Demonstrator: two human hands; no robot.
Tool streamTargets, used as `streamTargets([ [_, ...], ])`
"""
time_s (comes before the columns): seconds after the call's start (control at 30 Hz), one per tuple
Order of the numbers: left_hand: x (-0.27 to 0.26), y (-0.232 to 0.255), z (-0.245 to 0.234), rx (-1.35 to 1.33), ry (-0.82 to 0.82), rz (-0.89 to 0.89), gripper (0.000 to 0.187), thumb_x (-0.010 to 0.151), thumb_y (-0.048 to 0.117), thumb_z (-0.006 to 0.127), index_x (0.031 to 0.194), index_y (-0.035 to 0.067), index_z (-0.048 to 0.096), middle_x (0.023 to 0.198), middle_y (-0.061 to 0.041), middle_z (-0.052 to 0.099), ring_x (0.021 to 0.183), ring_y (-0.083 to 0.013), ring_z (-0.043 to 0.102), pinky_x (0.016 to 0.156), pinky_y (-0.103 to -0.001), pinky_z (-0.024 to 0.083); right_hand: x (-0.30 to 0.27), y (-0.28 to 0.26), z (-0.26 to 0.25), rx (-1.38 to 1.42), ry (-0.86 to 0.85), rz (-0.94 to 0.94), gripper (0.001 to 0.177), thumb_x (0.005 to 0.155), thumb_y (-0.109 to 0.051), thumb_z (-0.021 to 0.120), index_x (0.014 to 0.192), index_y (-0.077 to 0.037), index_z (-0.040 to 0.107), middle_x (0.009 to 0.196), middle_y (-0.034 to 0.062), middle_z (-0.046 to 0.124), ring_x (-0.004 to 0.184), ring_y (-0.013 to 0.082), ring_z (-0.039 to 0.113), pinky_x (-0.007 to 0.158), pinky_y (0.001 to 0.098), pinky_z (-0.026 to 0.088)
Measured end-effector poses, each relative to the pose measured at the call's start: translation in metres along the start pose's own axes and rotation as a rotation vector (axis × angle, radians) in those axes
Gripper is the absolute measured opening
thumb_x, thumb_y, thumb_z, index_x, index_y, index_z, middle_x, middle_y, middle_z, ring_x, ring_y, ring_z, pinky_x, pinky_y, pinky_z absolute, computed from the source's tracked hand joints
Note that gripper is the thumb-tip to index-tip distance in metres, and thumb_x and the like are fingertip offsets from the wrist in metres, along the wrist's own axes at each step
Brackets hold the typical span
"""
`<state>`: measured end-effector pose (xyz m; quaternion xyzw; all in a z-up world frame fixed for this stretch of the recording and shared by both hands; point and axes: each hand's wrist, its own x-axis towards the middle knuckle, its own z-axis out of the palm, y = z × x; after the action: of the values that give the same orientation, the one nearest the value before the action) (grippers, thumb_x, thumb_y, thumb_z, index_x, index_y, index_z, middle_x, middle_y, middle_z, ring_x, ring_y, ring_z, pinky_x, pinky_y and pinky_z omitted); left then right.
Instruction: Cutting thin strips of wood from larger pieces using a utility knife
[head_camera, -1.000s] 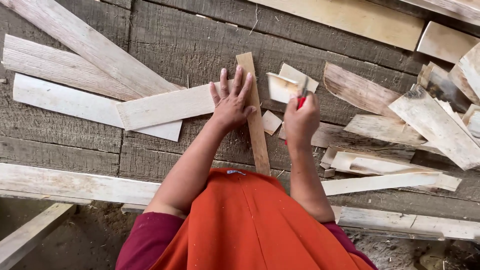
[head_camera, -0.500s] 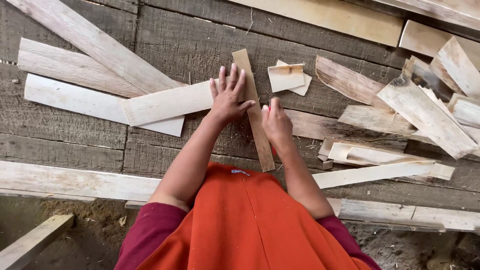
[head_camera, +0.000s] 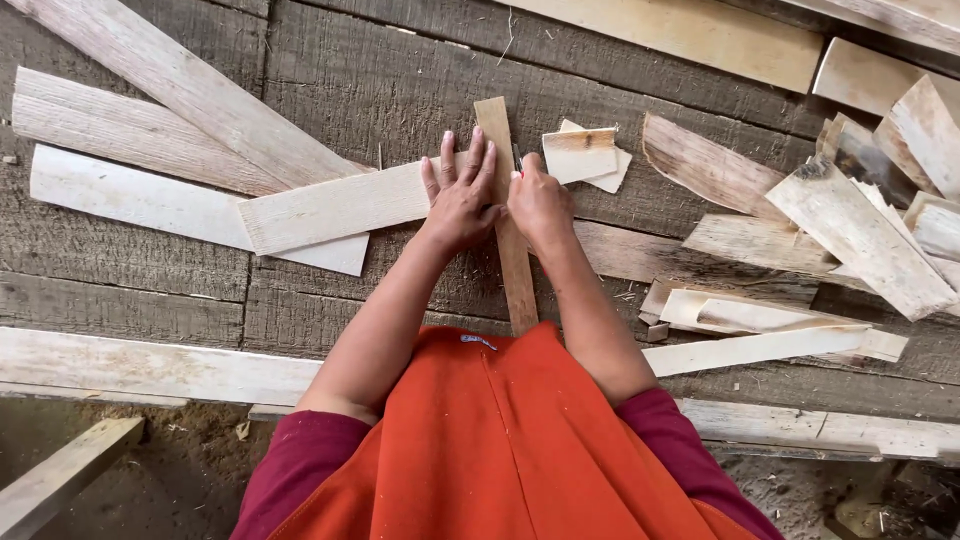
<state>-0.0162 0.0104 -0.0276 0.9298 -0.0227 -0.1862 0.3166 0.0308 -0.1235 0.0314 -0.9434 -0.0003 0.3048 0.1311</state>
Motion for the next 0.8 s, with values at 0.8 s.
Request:
streamTargets([
  [0.8, -0.003, 0.002, -0.013, -0.145, 0.013, 0.019, 0.113, 0.078, 0.012, 0.082, 0.166, 0.02, 0.014, 0.173, -0.01, 0.003, 0.152, -0.0437, -0.018, 0.114, -0.068, -0.018, -0.092, 0.008, 0.001, 0.078, -0.013, -0.027, 0.057, 0.093, -0.032, 0.069, 0.13, -0.003, 0.037, 0.11, 0.0353, 0.066, 0.103, 0.0539, 0.067, 0.089, 0.0669, 0.05],
])
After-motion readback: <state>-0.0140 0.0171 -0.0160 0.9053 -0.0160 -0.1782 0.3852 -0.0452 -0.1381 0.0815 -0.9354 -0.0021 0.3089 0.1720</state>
